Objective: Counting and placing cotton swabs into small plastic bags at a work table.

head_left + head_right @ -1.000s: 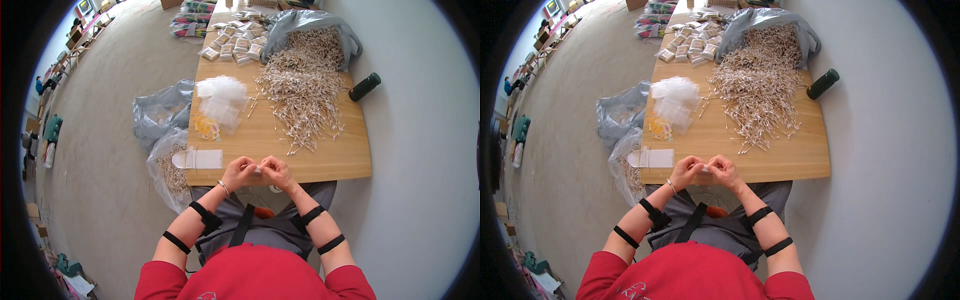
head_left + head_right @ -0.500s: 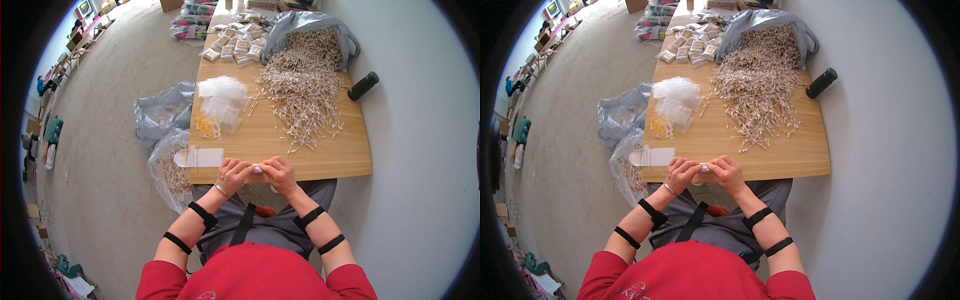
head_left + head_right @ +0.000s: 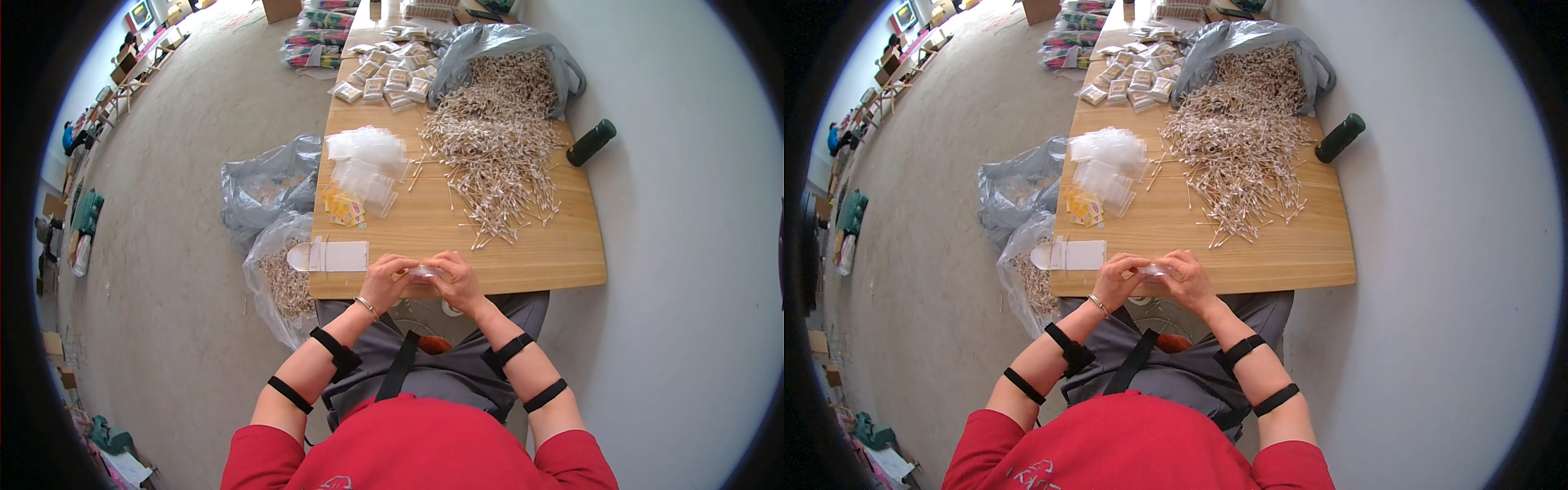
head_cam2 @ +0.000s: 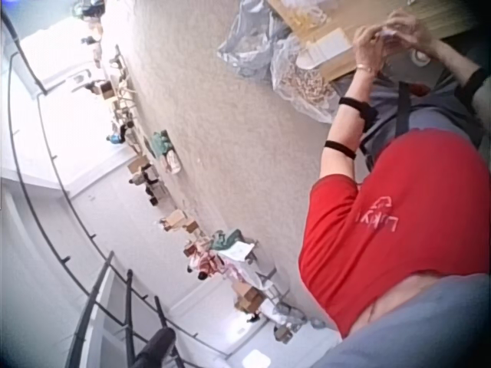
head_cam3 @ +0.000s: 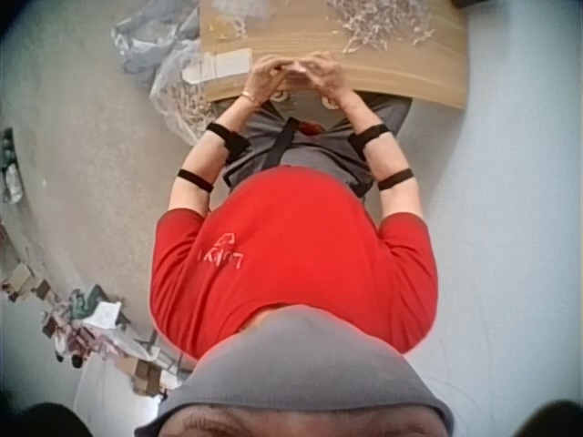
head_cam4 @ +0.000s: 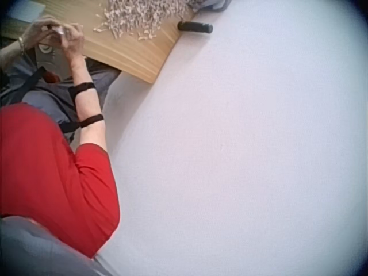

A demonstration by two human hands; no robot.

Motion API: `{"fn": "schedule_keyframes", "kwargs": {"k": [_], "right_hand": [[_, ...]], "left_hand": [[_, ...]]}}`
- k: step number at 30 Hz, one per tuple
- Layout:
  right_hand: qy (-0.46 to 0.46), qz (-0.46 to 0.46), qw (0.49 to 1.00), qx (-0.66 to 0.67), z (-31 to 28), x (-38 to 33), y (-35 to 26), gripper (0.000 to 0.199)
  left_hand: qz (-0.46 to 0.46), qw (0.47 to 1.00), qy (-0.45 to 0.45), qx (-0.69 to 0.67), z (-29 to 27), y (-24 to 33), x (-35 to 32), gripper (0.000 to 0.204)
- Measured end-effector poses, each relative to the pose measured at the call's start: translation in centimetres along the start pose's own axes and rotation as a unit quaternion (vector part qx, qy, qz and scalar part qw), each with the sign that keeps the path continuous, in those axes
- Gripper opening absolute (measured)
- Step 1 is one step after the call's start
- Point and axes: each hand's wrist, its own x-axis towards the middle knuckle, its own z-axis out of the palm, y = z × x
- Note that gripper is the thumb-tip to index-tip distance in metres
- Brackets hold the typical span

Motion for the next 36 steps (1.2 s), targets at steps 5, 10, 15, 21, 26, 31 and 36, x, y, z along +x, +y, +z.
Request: {"fn": "schedule_keyframes", "kwargs": {"k": [5, 10, 15, 21, 26, 31, 36], "right_hand": [[-0.002, 0.040, 0.997, 0.062, 0.4, 0.0, 0.6, 0.014], [0.001, 0.061, 0.995, 0.081, 0.7, 0.1, 0.6, 0.007], [-0.002, 0.063, 0.994, 0.091, 0.7, 0.4, 1.1, 0.010], [0.011, 0.064, 0.994, 0.085, 0.2, 1.8, -1.4, 0.013], [0.008, 0.033, 0.999, 0.043, 0.1, 2.2, -1.2, 0.009], [-0.004, 0.008, 1.000, 0.002, 0.4, 2.3, -1.3, 0.005], [-0.001, 0.017, 1.000, 0.018, 0.0, 1.9, -0.2, 0.007]], "left_hand": [[-0.021, 0.999, -0.006, -0.040, 0.2, 0.4, 0.2, 0.013], [-0.056, 0.997, -0.010, -0.047, 0.6, 0.4, 0.1, 0.007], [-0.130, 0.979, -0.010, -0.156, 0.9, -0.4, -0.4, 0.011], [-0.130, 0.970, 0.037, -0.199, 0.6, -0.4, -0.2, 0.010], [-0.053, 0.987, 0.064, -0.135, 0.1, 0.9, 0.6, 0.008], [0.025, 0.998, 0.050, 0.001, -0.1, 0.5, 0.3, 0.008], [-0.047, 0.992, 0.073, -0.093, 0.4, 0.1, -0.2, 0.007]]}}
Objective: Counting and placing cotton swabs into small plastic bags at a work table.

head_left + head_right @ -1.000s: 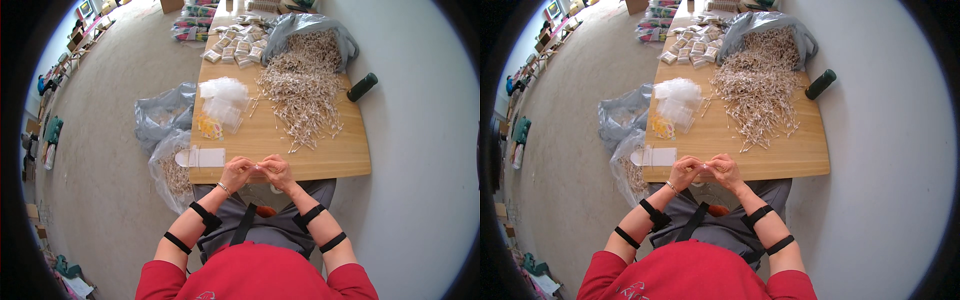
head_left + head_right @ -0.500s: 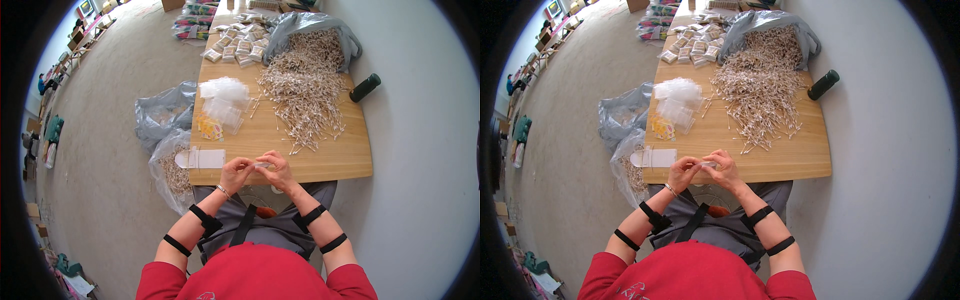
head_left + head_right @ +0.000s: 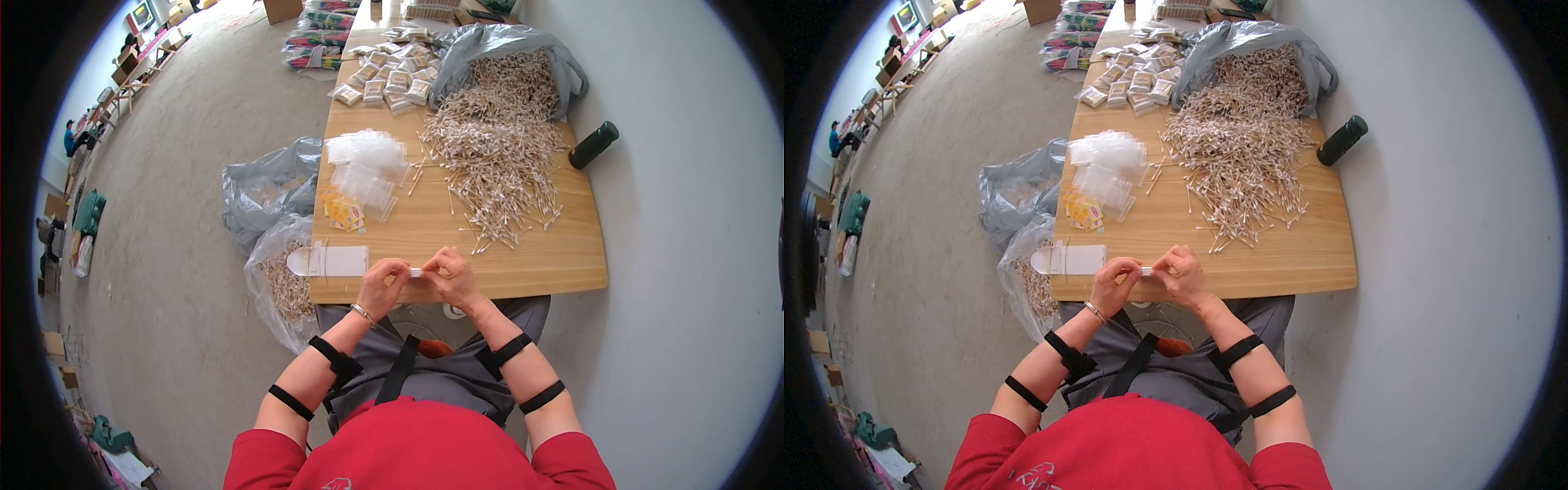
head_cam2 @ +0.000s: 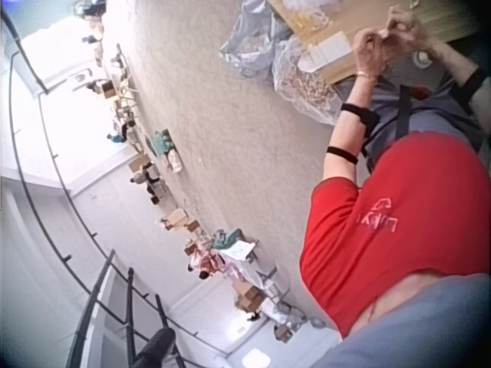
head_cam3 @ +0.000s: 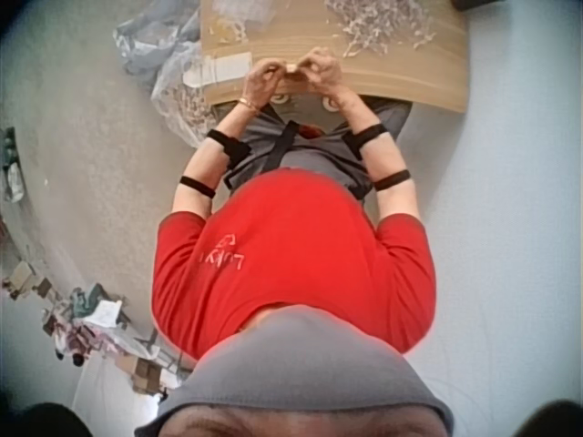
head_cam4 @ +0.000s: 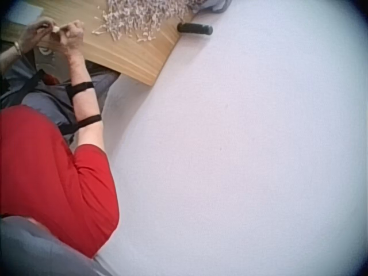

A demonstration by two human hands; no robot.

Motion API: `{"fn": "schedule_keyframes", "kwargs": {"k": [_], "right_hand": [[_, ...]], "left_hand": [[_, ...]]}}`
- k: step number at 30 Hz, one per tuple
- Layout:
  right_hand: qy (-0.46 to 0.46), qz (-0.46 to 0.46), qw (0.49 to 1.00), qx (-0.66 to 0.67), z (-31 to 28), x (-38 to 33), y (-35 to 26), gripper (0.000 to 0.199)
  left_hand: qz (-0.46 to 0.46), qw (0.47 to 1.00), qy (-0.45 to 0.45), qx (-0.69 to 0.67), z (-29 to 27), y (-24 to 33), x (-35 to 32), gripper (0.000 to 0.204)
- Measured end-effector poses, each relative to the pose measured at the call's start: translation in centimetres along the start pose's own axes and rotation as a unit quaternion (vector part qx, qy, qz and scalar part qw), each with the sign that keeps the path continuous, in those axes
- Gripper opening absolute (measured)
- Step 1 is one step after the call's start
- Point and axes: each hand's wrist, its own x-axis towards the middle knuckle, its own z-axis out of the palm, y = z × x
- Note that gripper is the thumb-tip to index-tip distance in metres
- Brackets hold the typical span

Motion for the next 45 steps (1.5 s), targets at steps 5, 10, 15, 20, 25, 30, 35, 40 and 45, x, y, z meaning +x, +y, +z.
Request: {"fn": "schedule_keyframes", "kwargs": {"k": [5, 10, 15, 20, 25, 30, 35, 40, 45], "right_hand": [[-0.016, 0.009, 1.000, 0.006, -0.1, -0.1, 0.4, 0.010], [0.031, 0.043, 0.998, 0.033, 0.0, -0.6, 0.7, 0.014], [-0.042, 0.082, 0.992, 0.091, -0.1, -1.2, 1.8, 0.016], [-0.040, 0.187, 0.939, 0.286, 1.0, -1.1, 3.3, 0.007], [-0.049, 0.193, 0.926, 0.322, 1.1, -0.9, 3.5, 0.002], [0.026, 0.012, 0.996, 0.084, 0.9, -1.1, 2.0, 0.005], [0.035, -0.148, 0.980, -0.132, -0.2, -1.2, 0.8, 0.016], [0.039, -0.245, 0.933, -0.259, -0.4, -0.9, 0.1, 0.023], [0.037, -0.203, 0.957, -0.203, -0.1, -0.9, 0.2, 0.017]], "left_hand": [[0.017, 0.999, -0.025, 0.016, -0.2, -0.4, 0.0, 0.007], [-0.019, 0.999, -0.029, -0.024, 0.0, -0.9, 0.1, 0.009], [-0.115, 0.986, -0.071, -0.097, -0.1, -1.2, 0.1, 0.009], [-0.215, 0.950, -0.081, -0.213, 0.2, -1.7, 0.5, 0.011], [-0.241, 0.936, -0.096, -0.239, 0.4, -2.6, 0.5, 0.009], [-0.049, 0.995, -0.079, -0.027, 0.3, -1.6, 0.6, 0.009], [0.223, 0.956, -0.044, 0.186, -0.6, 0.0, 1.0, 0.018], [0.320, 0.891, -0.039, 0.320, -1.1, 1.2, 0.9, 0.026], [0.277, 0.916, -0.041, 0.288, -1.2, 0.1, 0.8, 0.024]]}}
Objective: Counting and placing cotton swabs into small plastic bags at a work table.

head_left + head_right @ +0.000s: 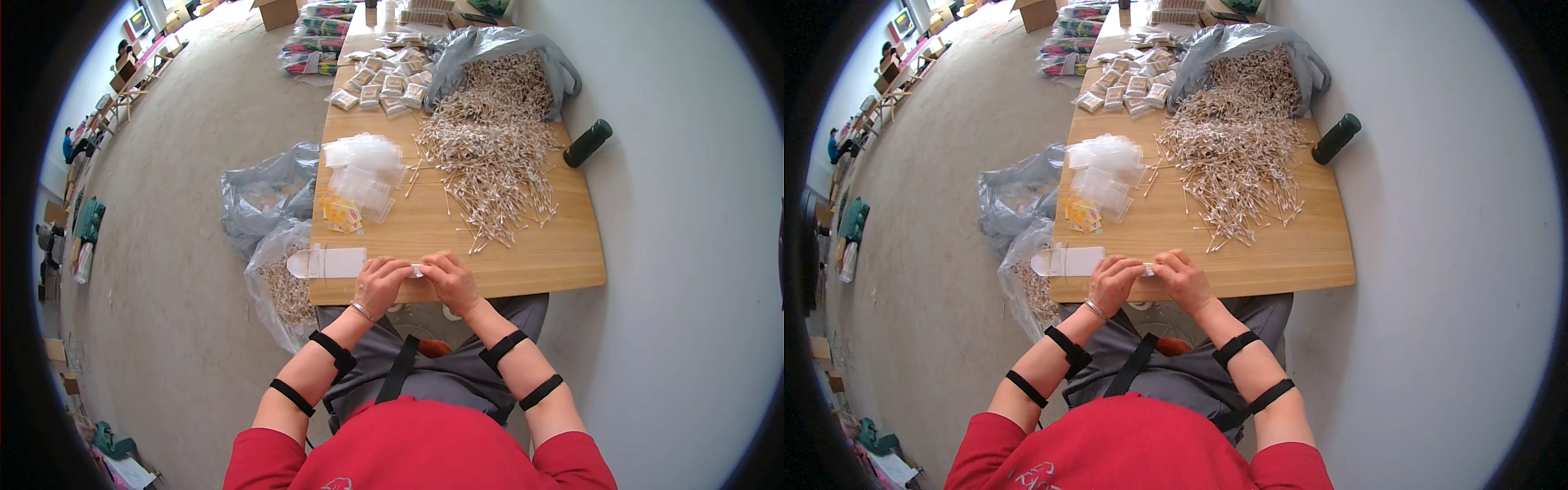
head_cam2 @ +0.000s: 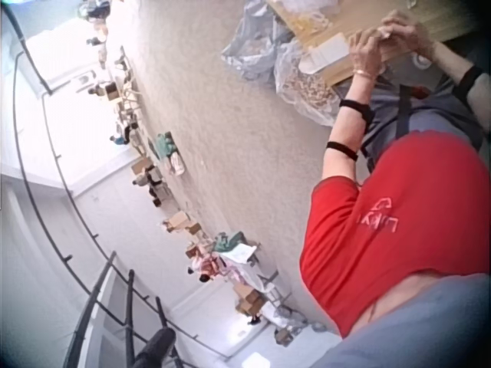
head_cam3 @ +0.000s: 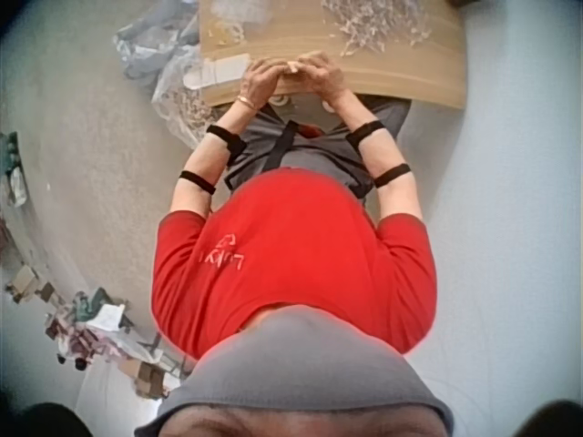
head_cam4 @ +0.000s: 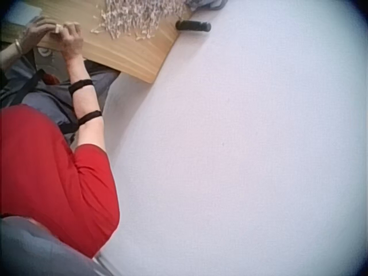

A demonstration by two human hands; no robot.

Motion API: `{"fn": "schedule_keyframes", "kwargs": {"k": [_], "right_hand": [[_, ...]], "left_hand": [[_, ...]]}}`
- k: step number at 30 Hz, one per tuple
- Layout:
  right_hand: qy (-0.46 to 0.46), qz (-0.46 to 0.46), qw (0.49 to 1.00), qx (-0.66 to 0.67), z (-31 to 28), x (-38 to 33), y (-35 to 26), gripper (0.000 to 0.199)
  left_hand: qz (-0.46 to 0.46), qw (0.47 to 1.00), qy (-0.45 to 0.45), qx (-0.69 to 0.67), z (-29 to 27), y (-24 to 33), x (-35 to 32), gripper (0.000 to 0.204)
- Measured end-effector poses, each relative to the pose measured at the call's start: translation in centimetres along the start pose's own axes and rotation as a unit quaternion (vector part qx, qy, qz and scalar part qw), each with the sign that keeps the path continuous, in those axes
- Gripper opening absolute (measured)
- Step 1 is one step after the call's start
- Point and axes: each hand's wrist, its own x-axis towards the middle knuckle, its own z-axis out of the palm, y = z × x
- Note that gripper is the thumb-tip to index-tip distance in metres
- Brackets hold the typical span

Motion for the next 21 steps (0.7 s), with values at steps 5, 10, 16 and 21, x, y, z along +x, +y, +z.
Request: {"fn": "schedule_keyframes", "kwargs": {"k": [5, 10, 16, 21], "right_hand": [[-0.051, 0.239, 0.931, 0.272, 0.7, 0.6, 1.6, 0.009], [-0.103, 0.350, 0.857, 0.364, 0.5, 2.5, 1.3, 0.018], [-0.210, 0.466, 0.739, 0.438, -0.3, 3.0, 1.7, 0.019], [-0.179, 0.436, 0.734, 0.489, 0.9, 2.8, 1.8, 0.019]], "left_hand": [[-0.344, 0.878, 0.065, -0.326, 1.3, 0.9, 1.0, 0.014], [-0.451, 0.761, -0.061, -0.464, 0.8, -0.7, 0.8, 0.016], [-0.529, 0.662, -0.056, -0.528, -0.3, 0.1, 1.9, 0.011], [-0.509, 0.701, -0.044, -0.497, 0.5, -0.7, 0.8, 0.012]]}}
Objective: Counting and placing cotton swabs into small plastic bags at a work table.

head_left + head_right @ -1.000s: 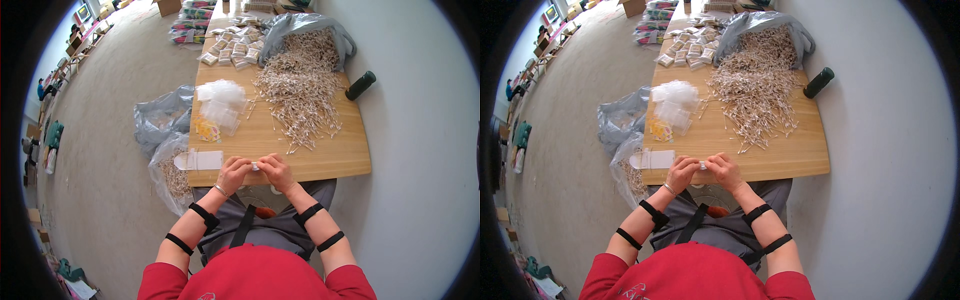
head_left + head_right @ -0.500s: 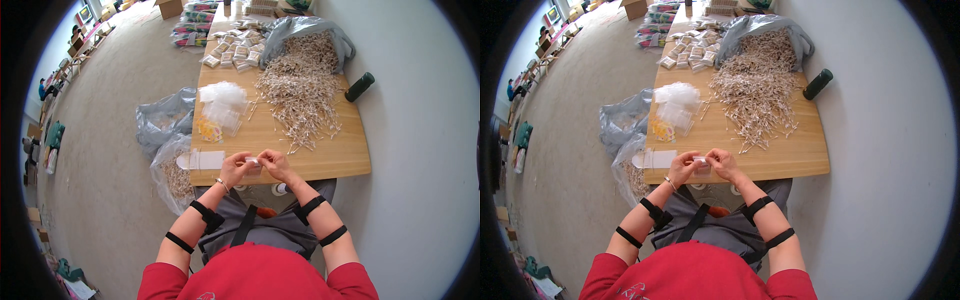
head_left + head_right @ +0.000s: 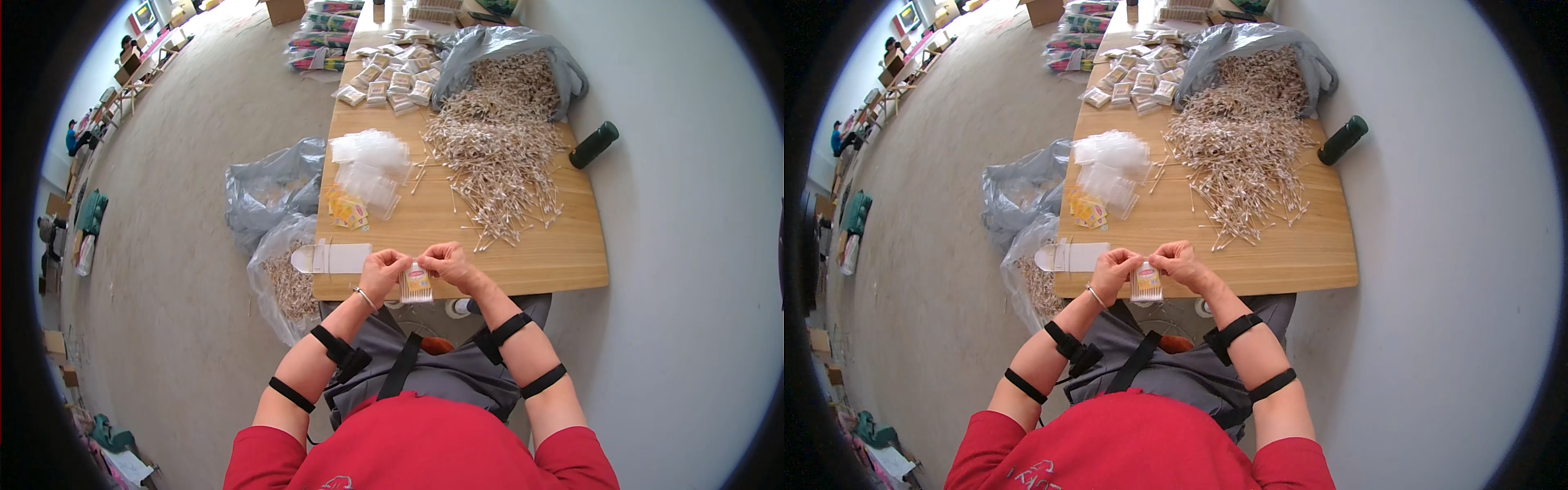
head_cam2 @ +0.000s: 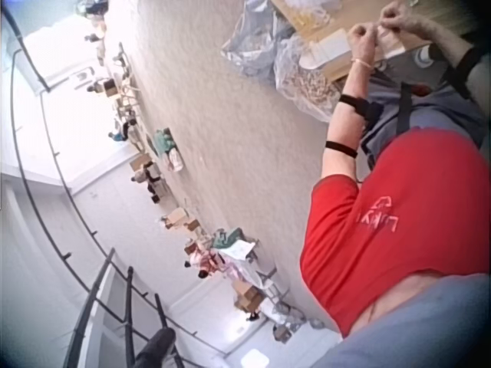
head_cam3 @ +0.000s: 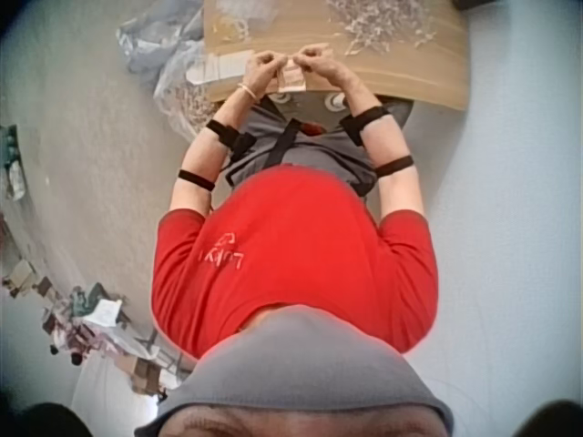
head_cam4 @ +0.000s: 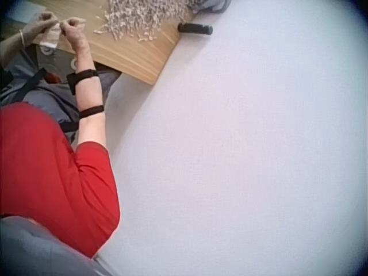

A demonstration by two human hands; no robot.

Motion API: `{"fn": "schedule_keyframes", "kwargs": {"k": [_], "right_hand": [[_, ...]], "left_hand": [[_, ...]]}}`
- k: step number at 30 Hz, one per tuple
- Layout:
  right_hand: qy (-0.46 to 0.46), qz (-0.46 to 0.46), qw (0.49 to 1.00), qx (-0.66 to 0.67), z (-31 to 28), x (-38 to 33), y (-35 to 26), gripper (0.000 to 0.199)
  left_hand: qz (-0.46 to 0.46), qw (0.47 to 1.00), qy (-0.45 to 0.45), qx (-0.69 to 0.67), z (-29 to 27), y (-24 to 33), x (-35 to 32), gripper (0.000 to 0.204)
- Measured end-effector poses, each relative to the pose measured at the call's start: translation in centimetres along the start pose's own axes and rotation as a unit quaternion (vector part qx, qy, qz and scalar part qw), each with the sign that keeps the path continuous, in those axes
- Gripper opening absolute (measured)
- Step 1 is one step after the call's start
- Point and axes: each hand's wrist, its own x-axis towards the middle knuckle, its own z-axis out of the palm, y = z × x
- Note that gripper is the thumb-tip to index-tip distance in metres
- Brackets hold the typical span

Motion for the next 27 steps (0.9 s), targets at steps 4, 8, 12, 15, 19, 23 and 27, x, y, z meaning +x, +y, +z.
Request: {"fn": "schedule_keyframes", "kwargs": {"k": [4, 8, 12, 15, 19, 23, 27], "right_hand": [[0.009, -0.040, 0.993, -0.115, 0.2, 0.4, 2.4, 0.019], [-0.020, 0.037, 0.992, -0.118, 1.0, 0.2, 1.6, 0.019], [-0.081, 0.125, 0.970, -0.193, 0.5, 1.6, -0.5, 0.021], [0.077, -0.001, 0.996, 0.055, -1.5, 5.8, -4.1, 0.017], [0.284, -0.098, 0.934, 0.192, -3.9, 11.4, -7.1, 0.018], [0.246, -0.109, 0.937, -0.222, -2.3, 14.7, -2.1, 0.029], [0.220, -0.173, 0.819, -0.501, 2.4, 15.3, -0.7, 0.037]], "left_hand": [[0.115, 0.966, 0.002, 0.233, -0.9, -1.9, 0.0, 0.016], [0.064, 0.976, 0.002, 0.210, -2.3, -2.9, -0.3, 0.018], [-0.009, 0.992, 0.119, 0.028, -5.2, -3.2, 1.0, 0.021], [-0.020, 0.994, 0.106, 0.006, -6.6, -3.2, 1.2, 0.018], [-0.034, 0.996, 0.086, 0.002, -6.6, -2.5, 1.8, 0.017], [-0.054, 0.995, 0.079, 0.011, -6.4, -2.2, 1.8, 0.017], [-0.060, 0.994, 0.093, 0.009, -6.5, -2.1, 1.5, 0.017]]}}
